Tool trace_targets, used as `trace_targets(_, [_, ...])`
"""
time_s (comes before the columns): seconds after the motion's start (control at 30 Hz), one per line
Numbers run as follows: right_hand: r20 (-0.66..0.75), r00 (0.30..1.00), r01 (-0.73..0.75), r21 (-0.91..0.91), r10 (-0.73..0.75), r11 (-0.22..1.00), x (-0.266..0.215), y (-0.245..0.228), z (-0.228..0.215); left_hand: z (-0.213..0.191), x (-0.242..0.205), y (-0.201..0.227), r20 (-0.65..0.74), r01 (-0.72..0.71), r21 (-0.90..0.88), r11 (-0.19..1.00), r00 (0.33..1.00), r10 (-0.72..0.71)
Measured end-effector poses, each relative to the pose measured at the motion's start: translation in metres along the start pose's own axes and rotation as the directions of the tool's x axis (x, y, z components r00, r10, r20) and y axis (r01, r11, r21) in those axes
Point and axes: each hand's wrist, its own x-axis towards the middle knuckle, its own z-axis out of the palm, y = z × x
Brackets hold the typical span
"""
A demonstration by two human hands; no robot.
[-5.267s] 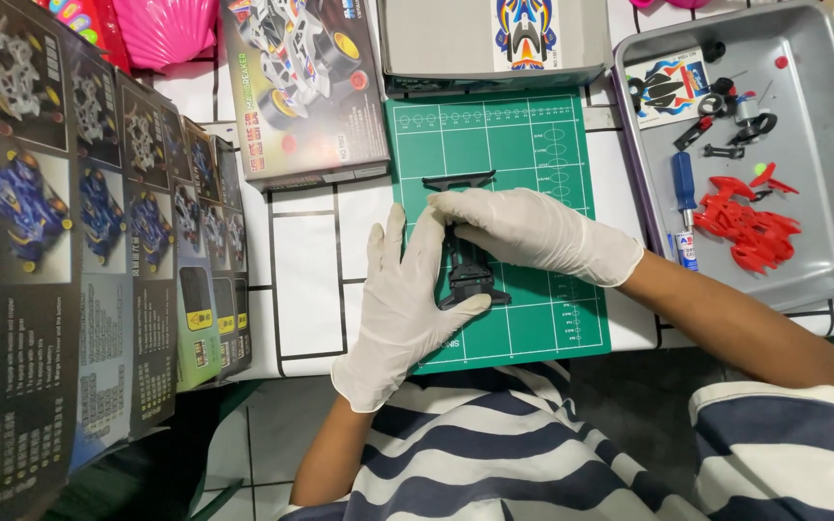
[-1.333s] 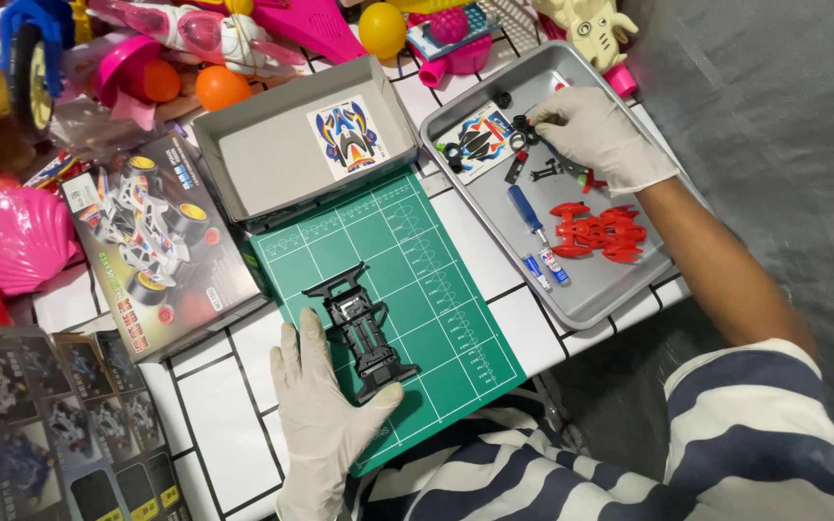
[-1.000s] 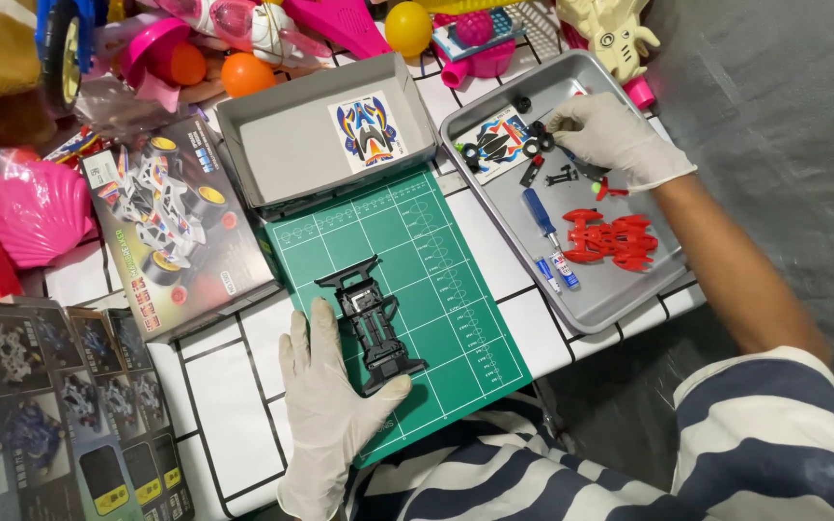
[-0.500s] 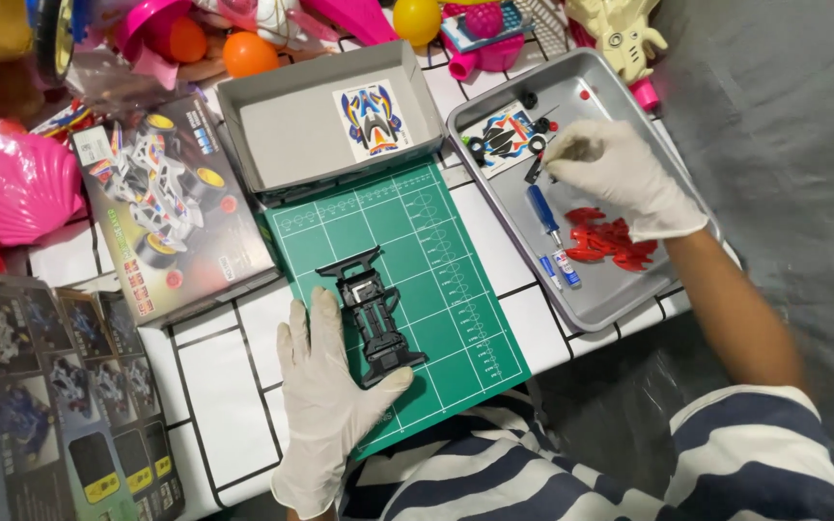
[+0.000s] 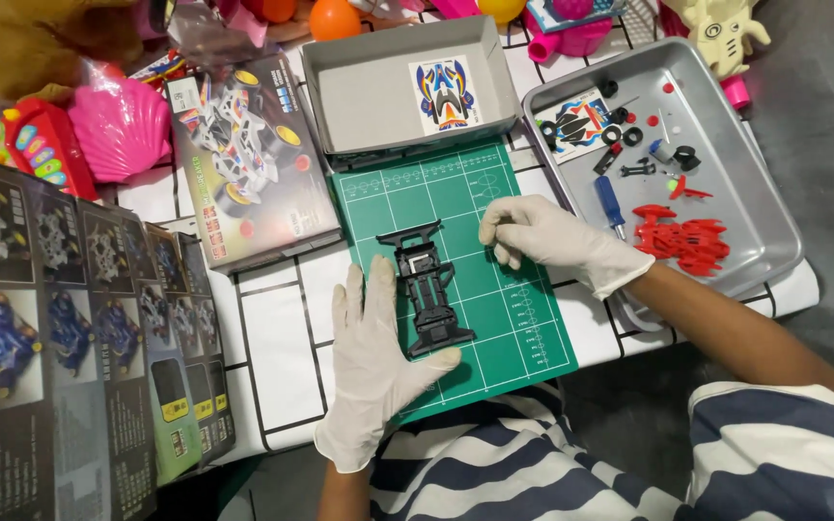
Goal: The person assembles a model vehicle chassis on a green cutting mat. They insert a small black component into the frame, then open a blue battery and place it inside the chassis. The person then picks up and examines red plastic parts before attaching a black piece to the assembly.
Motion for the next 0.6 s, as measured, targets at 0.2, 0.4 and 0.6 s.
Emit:
trace_targets(0.2, [0.000, 0.997, 0.070, 0.382, -0.076, 0.922, 0.004, 0.010, -0.011, -0.001, 0.000, -0.001, 0.022, -0.005, 0.003, 1.000, 1.000, 0.005])
trace_targets(0.4, [-0.078, 0.997, 0.036, 0.458, 0.000, 0.888, 0.005, 0.010, -0.013, 0.002, -0.004, -0.002, -0.065, -0.050, -0.010, 0.999, 0.997, 0.049])
trace_targets(0.6, [-0.089, 0.992, 0.112, 0.311, -0.088, 0.944, 0.003, 0.014, -0.011, 0.000, -0.003, 0.000, -0.046, -0.035, -0.005, 0.999, 0.998, 0.035])
